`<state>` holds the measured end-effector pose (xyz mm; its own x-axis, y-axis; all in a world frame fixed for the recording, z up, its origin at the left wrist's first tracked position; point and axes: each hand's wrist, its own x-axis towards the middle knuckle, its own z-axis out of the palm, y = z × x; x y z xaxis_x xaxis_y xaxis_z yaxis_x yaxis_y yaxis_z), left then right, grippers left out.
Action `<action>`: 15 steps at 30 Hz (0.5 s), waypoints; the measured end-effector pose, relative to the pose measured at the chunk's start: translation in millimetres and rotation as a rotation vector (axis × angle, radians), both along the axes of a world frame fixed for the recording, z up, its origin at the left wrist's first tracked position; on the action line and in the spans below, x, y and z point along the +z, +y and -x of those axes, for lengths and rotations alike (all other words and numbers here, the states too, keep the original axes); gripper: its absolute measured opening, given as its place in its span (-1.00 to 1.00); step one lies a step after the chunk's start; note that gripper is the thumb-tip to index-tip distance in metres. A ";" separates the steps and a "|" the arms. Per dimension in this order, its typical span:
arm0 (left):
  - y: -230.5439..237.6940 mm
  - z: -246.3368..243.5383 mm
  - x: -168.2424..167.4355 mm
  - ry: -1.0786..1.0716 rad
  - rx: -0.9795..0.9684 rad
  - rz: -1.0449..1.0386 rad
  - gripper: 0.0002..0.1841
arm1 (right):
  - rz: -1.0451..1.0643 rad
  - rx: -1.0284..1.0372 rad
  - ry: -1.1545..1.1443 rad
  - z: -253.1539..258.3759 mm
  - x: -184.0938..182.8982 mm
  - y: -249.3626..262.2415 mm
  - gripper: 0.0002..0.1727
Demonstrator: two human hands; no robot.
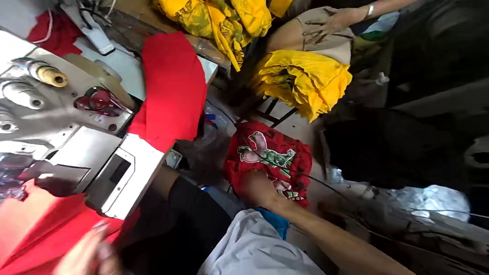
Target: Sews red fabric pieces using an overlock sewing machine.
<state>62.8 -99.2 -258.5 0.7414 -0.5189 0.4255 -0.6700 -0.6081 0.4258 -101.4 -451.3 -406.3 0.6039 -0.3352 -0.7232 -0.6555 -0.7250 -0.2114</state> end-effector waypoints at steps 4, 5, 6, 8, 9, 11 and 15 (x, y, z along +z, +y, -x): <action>-81.4 49.1 -63.1 0.336 -0.239 -0.089 -0.71 | -0.064 -0.027 -0.128 36.9 -24.2 2.0 -0.63; -95.0 61.5 -76.7 0.369 -0.292 -0.095 -0.72 | -0.120 -0.063 -0.141 38.6 -22.1 0.2 -0.63; -104.9 72.3 -85.4 0.399 -0.338 -0.090 -0.73 | -0.215 -0.146 -0.174 41.2 -19.4 -3.8 -0.63; -115.1 87.8 -95.5 0.424 -0.384 -0.064 -0.76 | -0.481 -0.392 -0.279 46.4 -10.8 -20.0 -0.66; -115.7 92.8 -98.6 0.427 -0.392 -0.054 -0.76 | -0.566 -0.525 -0.348 48.7 -6.2 -29.0 -0.71; -113.4 97.7 -103.0 0.436 -0.392 -0.055 -0.75 | -0.497 -0.756 -0.492 54.3 -4.1 -50.3 -0.77; -100.6 91.4 -98.7 0.452 -0.334 -0.083 -0.73 | 0.099 -1.009 -0.614 60.2 -1.7 -90.1 -0.63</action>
<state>-28.6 -199.9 -357.3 0.6304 -0.7745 0.0524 -0.5941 -0.4379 0.6747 -161.7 -541.4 -408.0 0.2715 -0.8972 -0.3483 -0.7485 0.0306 -0.6624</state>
